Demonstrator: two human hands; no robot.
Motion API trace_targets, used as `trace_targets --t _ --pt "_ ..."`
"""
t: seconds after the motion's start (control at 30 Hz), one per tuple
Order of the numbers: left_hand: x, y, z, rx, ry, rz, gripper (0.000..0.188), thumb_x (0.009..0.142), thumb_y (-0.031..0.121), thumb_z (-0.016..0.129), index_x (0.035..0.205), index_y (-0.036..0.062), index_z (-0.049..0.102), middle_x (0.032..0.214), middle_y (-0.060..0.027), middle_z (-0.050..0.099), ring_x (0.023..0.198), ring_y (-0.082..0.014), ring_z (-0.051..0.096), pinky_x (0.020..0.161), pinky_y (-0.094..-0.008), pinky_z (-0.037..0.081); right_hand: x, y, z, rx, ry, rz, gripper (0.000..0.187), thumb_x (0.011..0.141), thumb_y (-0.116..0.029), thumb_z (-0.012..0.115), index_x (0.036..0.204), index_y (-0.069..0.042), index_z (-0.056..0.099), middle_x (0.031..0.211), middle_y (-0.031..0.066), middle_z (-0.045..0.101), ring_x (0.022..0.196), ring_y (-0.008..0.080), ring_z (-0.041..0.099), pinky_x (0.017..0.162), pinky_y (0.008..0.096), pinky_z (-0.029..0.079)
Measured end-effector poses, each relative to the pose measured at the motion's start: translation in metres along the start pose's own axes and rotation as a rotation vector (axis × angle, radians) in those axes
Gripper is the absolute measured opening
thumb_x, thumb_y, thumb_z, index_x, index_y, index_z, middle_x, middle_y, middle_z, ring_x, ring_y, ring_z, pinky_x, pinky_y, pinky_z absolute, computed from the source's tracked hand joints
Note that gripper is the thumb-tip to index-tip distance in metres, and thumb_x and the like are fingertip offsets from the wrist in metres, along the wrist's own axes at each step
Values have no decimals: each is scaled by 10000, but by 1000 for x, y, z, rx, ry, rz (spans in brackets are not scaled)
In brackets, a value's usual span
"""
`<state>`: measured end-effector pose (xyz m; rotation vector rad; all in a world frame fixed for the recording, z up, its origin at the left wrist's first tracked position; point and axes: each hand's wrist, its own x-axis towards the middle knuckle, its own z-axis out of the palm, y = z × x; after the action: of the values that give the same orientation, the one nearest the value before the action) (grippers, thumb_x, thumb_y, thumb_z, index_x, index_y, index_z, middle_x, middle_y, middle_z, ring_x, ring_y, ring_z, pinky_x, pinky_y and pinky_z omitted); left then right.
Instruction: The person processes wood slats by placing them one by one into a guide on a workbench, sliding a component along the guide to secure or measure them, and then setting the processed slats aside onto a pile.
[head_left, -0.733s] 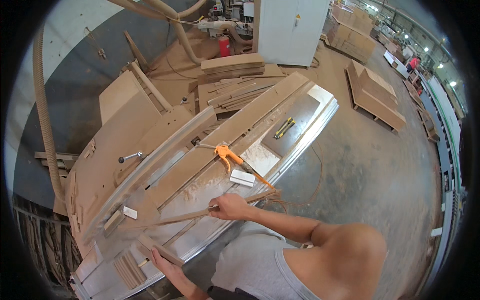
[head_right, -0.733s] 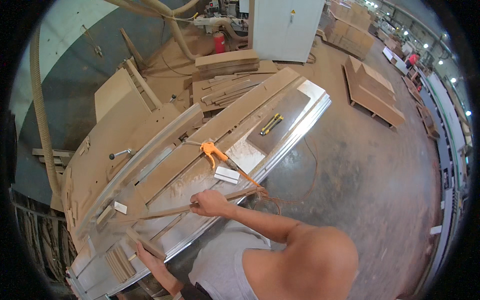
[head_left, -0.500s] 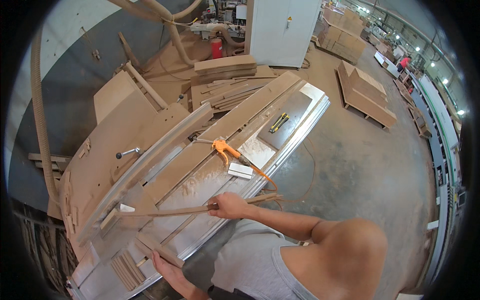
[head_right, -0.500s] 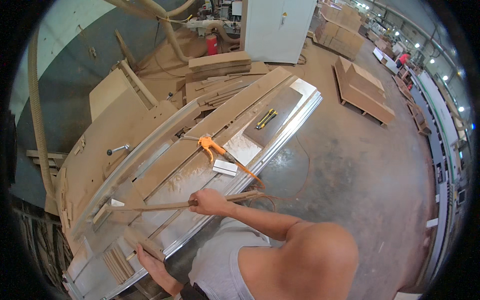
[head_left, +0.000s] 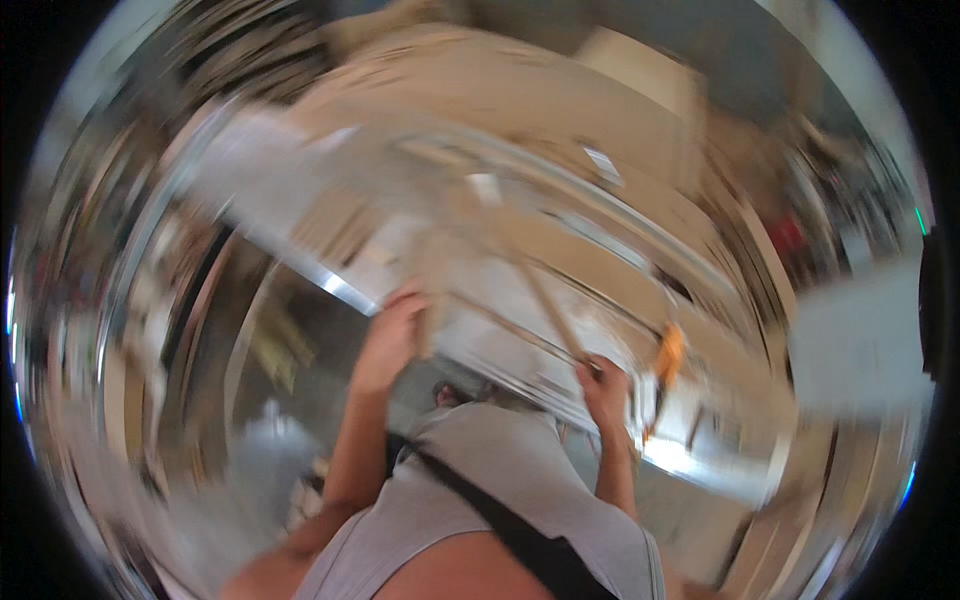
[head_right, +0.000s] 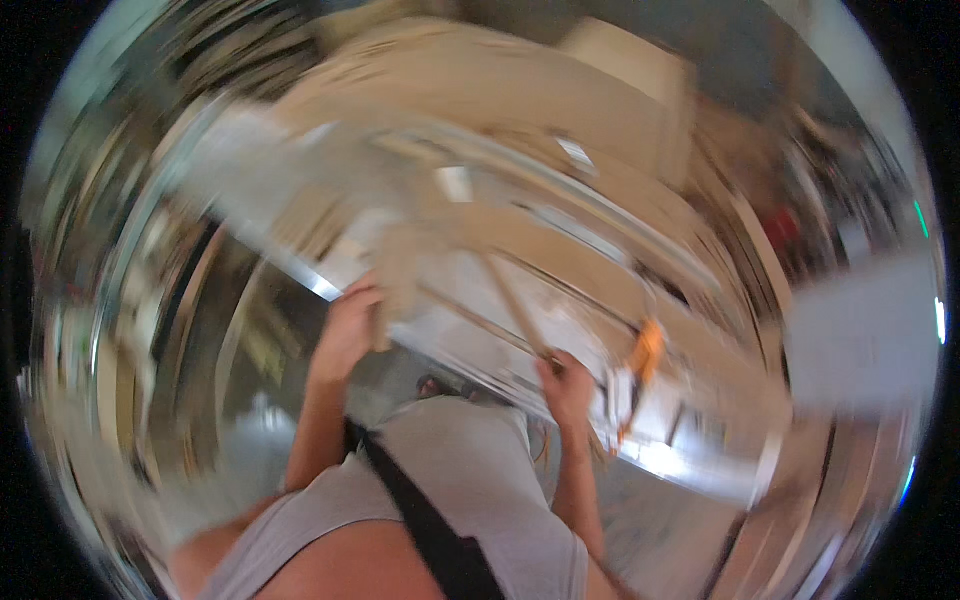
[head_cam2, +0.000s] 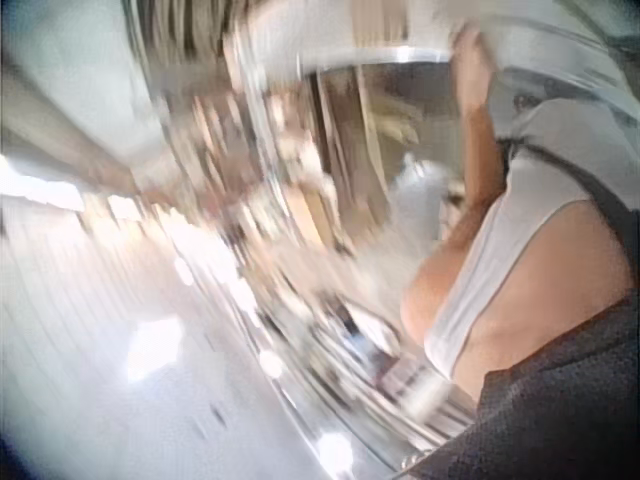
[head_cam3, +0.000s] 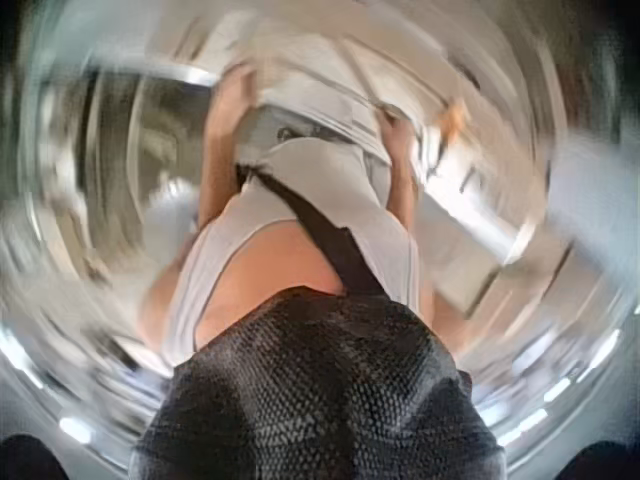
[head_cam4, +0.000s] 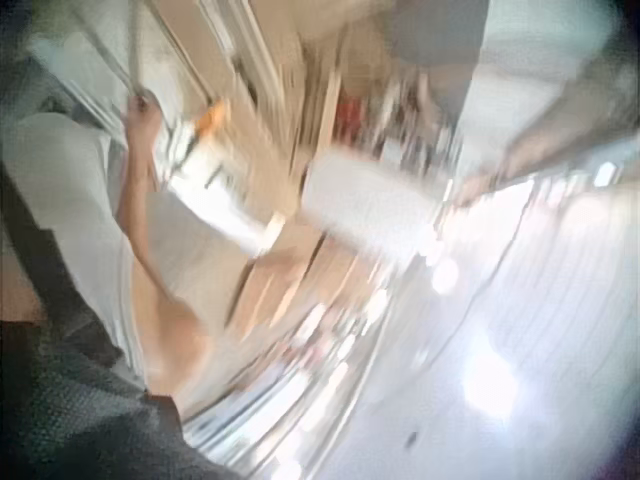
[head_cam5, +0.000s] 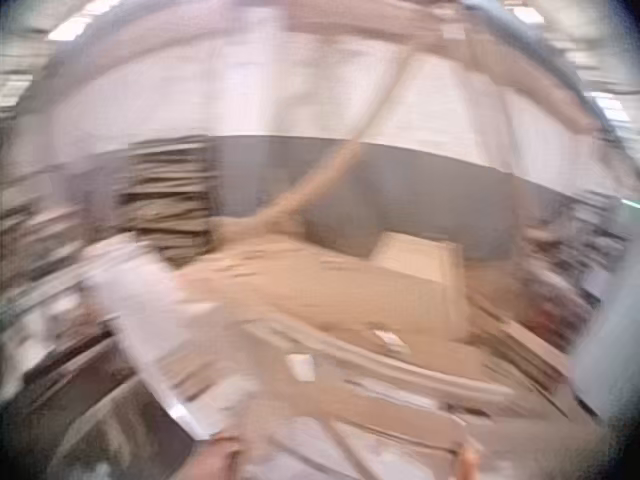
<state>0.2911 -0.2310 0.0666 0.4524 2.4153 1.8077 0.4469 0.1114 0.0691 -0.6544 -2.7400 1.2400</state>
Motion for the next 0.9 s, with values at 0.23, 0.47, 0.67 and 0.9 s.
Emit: trace_targets --t 0.23,0.47,0.67,0.9 --pt "-23 56 32 -592 281 -415 364 874 135 576 1200 -7 652 1102 -45 614 1044 -162 548 920 -289 439 61 -10 0 223 -204 -46 257 964 -232 621 980 23 643 730 68 632 521 115 547 422 252 400" --pt "-80 52 55 -665 415 -410 412 890 96 521 1278 21 635 1038 -14 614 946 -109 524 860 -265 424 138 -36 28 379 -452 -50 213 979 -238 582 909 -37 592 747 26 569 567 109 492 502 262 379" --pt "-142 54 66 -700 792 -389 445 866 76 522 1295 16 622 1094 -20 625 989 -109 534 857 -258 444 172 -87 63 355 -703 -47 194 975 -238 577 986 -45 591 846 30 573 675 124 509 593 268 393" --pt "-177 60 77 -653 1051 -348 543 806 45 535 1344 -4 594 1167 -45 647 1057 -131 564 903 -255 464 195 -100 118 473 -966 -95 344 1006 -126 510 1342 -56 539 1041 64 652 761 134 550 634 251 427"
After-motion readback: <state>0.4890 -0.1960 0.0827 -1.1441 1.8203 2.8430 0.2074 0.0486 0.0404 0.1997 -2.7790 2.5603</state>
